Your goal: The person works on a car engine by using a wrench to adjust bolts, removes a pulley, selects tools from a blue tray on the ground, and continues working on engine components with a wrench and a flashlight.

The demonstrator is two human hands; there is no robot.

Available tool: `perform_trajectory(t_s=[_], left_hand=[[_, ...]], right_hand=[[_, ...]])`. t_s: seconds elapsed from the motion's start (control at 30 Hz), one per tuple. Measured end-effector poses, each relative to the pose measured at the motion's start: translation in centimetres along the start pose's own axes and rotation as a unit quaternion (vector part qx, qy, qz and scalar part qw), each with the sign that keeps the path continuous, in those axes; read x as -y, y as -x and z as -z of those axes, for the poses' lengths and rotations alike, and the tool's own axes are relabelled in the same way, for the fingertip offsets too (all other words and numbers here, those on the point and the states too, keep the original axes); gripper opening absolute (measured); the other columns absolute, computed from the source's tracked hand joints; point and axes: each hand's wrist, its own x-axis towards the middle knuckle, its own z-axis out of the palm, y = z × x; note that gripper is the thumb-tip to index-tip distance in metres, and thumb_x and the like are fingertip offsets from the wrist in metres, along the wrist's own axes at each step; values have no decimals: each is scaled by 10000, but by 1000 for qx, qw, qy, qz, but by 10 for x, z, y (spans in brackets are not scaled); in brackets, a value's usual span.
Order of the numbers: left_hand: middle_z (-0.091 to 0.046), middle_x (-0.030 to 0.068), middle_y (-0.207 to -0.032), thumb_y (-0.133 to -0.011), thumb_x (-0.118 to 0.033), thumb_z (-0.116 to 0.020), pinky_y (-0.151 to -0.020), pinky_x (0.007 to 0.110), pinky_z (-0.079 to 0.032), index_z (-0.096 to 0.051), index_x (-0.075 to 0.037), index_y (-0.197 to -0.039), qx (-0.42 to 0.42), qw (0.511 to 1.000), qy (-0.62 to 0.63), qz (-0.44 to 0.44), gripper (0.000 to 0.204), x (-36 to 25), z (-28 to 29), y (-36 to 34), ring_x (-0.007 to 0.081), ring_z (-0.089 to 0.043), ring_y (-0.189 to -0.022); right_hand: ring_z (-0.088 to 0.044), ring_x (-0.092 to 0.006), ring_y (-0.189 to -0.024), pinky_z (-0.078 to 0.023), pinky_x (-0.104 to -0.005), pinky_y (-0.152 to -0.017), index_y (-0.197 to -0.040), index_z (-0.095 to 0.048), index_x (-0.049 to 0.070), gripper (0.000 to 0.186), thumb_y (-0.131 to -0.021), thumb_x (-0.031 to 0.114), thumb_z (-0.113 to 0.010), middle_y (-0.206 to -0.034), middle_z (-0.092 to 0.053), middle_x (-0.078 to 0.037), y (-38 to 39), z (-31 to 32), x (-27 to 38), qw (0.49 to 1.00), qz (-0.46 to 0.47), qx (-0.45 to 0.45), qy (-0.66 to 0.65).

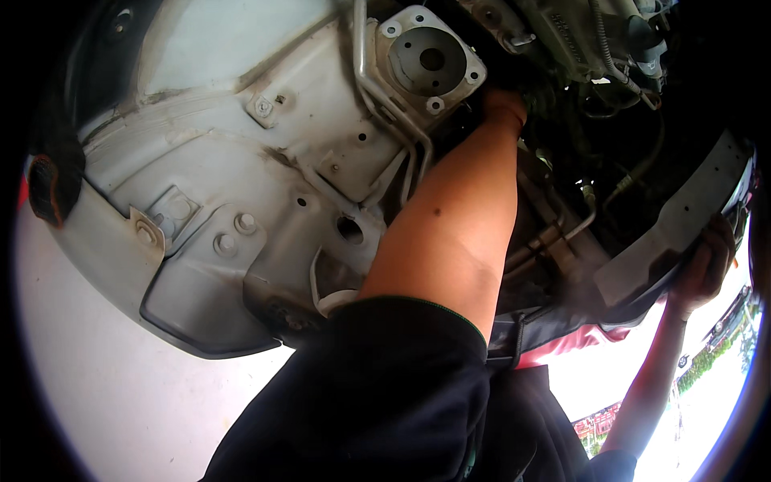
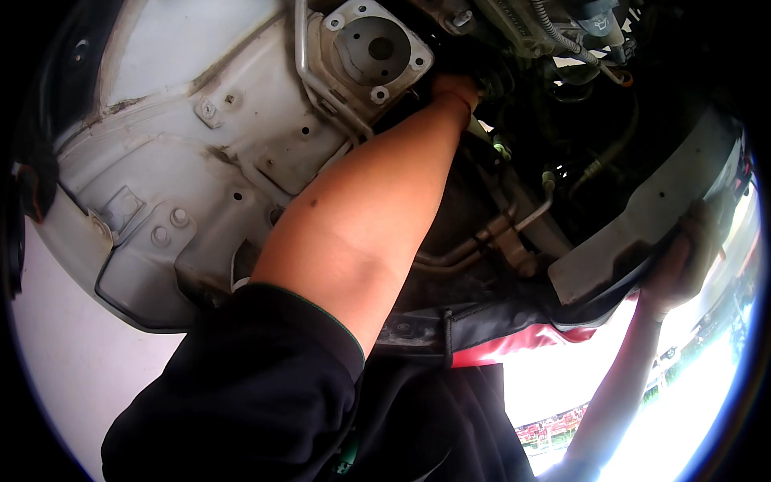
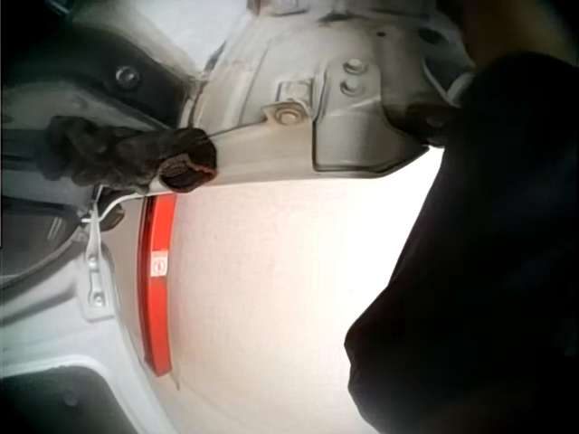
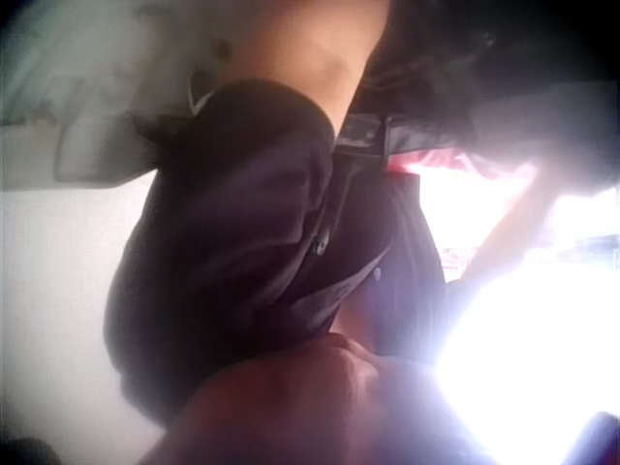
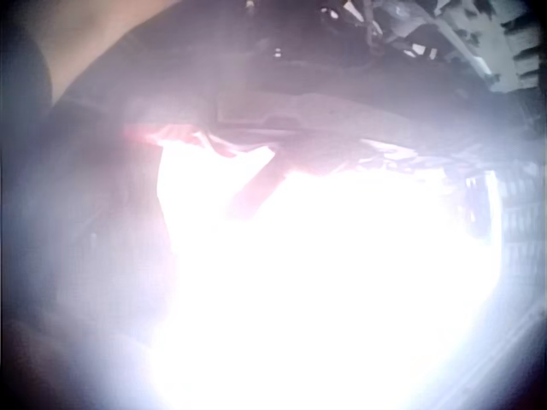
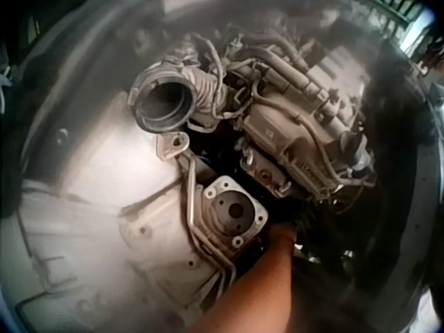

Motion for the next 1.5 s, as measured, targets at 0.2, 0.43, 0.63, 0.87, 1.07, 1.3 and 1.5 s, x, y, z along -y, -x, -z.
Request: perform_trajectory(t_s=[0.2,0.43,0.63,0.87,1.07,1.3,1.5], left_hand=[[-573,55,-1364,-912,-384,-551,-984,421,-471,-638,-170,-1261,-75,984,-153,-45,419,45,-78,-64,239,-545,-1255],[-642,47,-1264,-927,-347,-514,-896,416,-514,-698,-192,-1159,55,997,-39,-34,334,-3,8,-13,220,-612,-1163],[-687,46,-1181,-891,-278,-561,-857,395,-533,-732,-184,-1097,1,1000,-5,-5,283,12,6,-11,224,-657,-1090],[-673,45,-1205,-952,-438,-494,-860,411,-532,-713,-190,-1129,54,994,-81,-42,376,5,10,-11,242,-641,-1106],[-655,68,-1233,-935,-358,-474,-1005,450,-434,-710,-166,-1124,-21,994,-93,-55,359,7,-9,-11,254,-597,-1170],[-577,97,-1343,-965,-274,-400,-1016,465,-428,-577,-125,-1299,-76,987,-98,-106,406,22,-21,-16,278,-535,-1238],[-596,146,-1297,-1005,-171,-337,-730,400,-594,-508,-66,-1327,96,942,313,-72,379,38,-34,-41,324,-697,-893]], right_hand=[[-587,-326,-1117,-460,-433,-1001,-985,-608,-46,189,-944,23,-437,-1170,-613,-177,-11,-4,3,999,36,2,0],[-591,-328,-1115,-458,-432,-999,-1009,-614,-41,204,-962,62,-444,-1177,-618,-179,6,5,-1,999,2,9,48],[-593,-333,-1109,-460,-437,-990,-1006,-618,-45,220,-968,70,-434,-1172,-623,-180,-4,3,1,996,44,20,74],[-593,-329,-1102,-464,-440,-979,-1002,-615,-53,217,-967,66,-436,-1166,-623,-180,1,2,1,998,15,16,64],[-593,-329,-1096,-465,-442,-979,-1010,-616,-54,225,-971,71,-433,-1163,-621,-186,-1,1,4,997,28,17,72],[-593,-336,-1110,-473,-449,-982,-1021,-620,-49,230,-977,66,-426,-1163,-622,-178,9,2,1,998,-22,18,57],[-590,-337,-1127,-472,-454,-998,-1020,-621,-47,225,-970,54,-426,-1166,-624,-175,-2,3,1,1000,-2,20,5]])
